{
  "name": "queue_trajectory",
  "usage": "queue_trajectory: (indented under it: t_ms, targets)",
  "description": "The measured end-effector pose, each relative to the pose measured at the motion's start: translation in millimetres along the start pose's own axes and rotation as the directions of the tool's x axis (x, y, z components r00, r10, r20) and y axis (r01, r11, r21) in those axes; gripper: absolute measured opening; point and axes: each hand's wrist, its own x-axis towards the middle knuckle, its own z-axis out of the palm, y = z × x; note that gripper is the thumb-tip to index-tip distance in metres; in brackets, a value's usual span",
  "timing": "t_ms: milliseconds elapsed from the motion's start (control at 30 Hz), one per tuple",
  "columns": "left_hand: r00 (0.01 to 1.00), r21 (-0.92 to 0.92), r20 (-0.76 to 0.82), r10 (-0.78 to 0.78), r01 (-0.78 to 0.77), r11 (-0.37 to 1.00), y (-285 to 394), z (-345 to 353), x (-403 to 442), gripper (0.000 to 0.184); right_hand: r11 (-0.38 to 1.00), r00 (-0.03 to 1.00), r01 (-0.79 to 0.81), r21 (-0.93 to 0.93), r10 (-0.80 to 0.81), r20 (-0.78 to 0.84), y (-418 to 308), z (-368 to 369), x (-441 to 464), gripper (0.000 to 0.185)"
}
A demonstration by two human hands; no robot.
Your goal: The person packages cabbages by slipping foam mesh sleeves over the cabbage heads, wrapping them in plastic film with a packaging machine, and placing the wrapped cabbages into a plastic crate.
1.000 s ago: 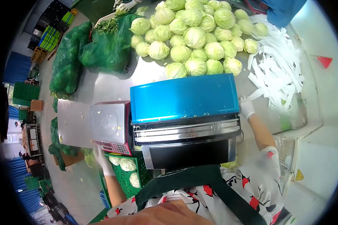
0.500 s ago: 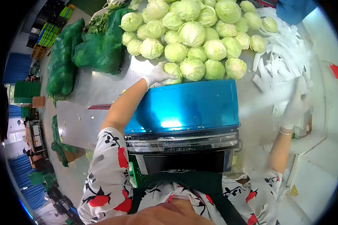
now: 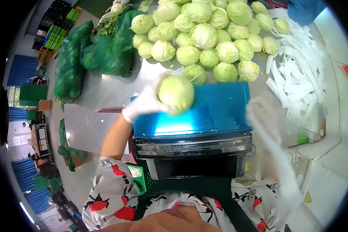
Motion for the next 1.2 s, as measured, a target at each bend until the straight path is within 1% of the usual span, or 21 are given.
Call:
queue_trajectory:
  t_ms: [33, 67, 100, 133, 267, 367, 467, 533, 600, 667, 700, 733, 800, 833, 900, 933, 967, 1033, 1133, 1167, 1200]
  targets:
    - [0.999, 0.15, 0.041, 0.004, -0.01, 0.989, 18, 13, -11, 0.107, 0.96, 0.988, -0.147, 0.24, 0.129, 0.09, -7, 29, 0, 0.011]
    - [0.997, 0.296, 0.083, 0.001, -0.026, 0.955, 33, 26, -20, 0.107, 0.885, 1.0, 0.02, 0.466, -0.022, 0.0, -13, 68, -2, 0.01]
    - [0.996, 0.381, 0.084, 0.023, -0.054, 0.923, 44, 38, -28, 0.107, 0.945, 0.985, 0.16, 0.287, -0.135, -0.107, -24, 91, -12, 0.015]
    - [0.995, 0.461, 0.091, 0.045, -0.082, 0.883, 53, 47, -33, 0.108, 0.866, 0.866, 0.465, -0.182, -0.488, -0.111, -24, 105, -14, 0.016]
    - [0.977, 0.568, -0.02, 0.21, -0.162, 0.807, 74, 65, -60, 0.122, 0.859, 0.852, 0.513, -0.004, -0.509, -0.119, -31, 131, -34, 0.015]
    - [0.941, 0.091, -0.166, 0.294, -0.282, 0.955, 84, 88, -90, 0.091, 0.852, 0.838, 0.522, -0.05, -0.523, -0.157, -29, 148, -47, 0.021]
    - [0.921, -0.415, -0.366, 0.135, -0.291, 0.862, 94, 123, -110, 0.048, 0.871, 0.851, 0.491, -0.016, -0.483, -0.206, -27, 156, -62, 0.032]
    - [0.935, -0.694, -0.353, -0.02, -0.248, 0.677, 80, 140, -121, 0.035, 0.923, 0.956, 0.258, 0.284, -0.202, -0.211, -29, 159, -72, 0.034]
    - [0.97, -0.915, -0.218, -0.103, -0.167, 0.368, 89, 132, -133, 0.011, 0.94, 0.984, 0.164, 0.298, -0.177, 0.017, -39, 138, -75, 0.034]
    - [0.986, -0.988, -0.153, -0.067, -0.153, 0.009, 92, 122, -136, 0.012, 0.575, 0.957, -0.268, 0.773, 0.068, 0.281, -44, 131, -79, 0.034]
    - [0.986, -0.994, -0.112, -0.12, -0.113, 0.001, 97, 116, -141, 0.017, 0.913, 0.904, -0.025, 0.406, -0.153, 0.399, -44, 129, -85, 0.038]
    - [0.989, -0.997, -0.073, -0.127, -0.07, 0.026, 95, 111, -145, 0.014, 0.917, 0.791, 0.395, 0.044, -0.365, 0.491, -44, 127, -91, 0.042]
    - [0.996, -0.991, 0.085, -0.022, 0.087, 0.1, 80, 109, -155, 0.016, 0.963, 0.614, -0.246, 0.112, 0.065, 0.787, 11, 118, -95, 0.036]
    - [0.987, -0.954, 0.158, 0.007, 0.151, 0.258, 77, 117, -161, 0.02, 0.993, 0.546, -0.107, -0.052, 0.103, 0.831, -21, 112, -100, 0.025]
    - [0.95, -0.76, 0.305, -0.072, 0.288, 0.583, 99, 134, -183, 0.038, 0.919, 0.765, 0.042, 0.392, -0.282, 0.579, -18, 99, -103, 0.025]
    - [0.935, -0.78, 0.344, -0.086, 0.335, 0.529, 70, 145, -191, 0.036, 0.756, 0.832, 0.084, 0.649, -0.411, 0.371, -23, 98, -105, 0.03]
    - [0.919, -0.795, 0.382, -0.1, 0.381, 0.472, 62, 145, -194, 0.035, 0.678, 0.883, -0.043, 0.734, -0.319, 0.346, -21, 96, -111, 0.03]
    - [0.918, -0.558, 0.355, -0.179, 0.362, 0.747, 72, 129, -193, 0.032, 0.441, 0.938, -0.247, 0.863, -0.115, 0.328, -15, 94, -125, 0.03]
    - [0.997, -0.88, -0.075, -0.015, -0.059, 0.472, 64, 123, -192, 0.038, 0.844, 0.95, -0.108, 0.525, -0.069, 0.306, 20, 88, -130, 0.018]
    - [0.999, -0.942, 0.019, 0.032, 0.007, 0.336, 56, 117, -194, 0.034, 0.916, 0.921, -0.171, 0.362, 0.018, 0.389, 49, 80, -120, 0.016]
    - [0.998, -0.898, 0.059, -0.034, 0.068, 0.435, 52, 120, -194, 0.033, 0.983, 0.976, 0.011, 0.183, -0.05, 0.211, 62, 83, -110, 0.017]
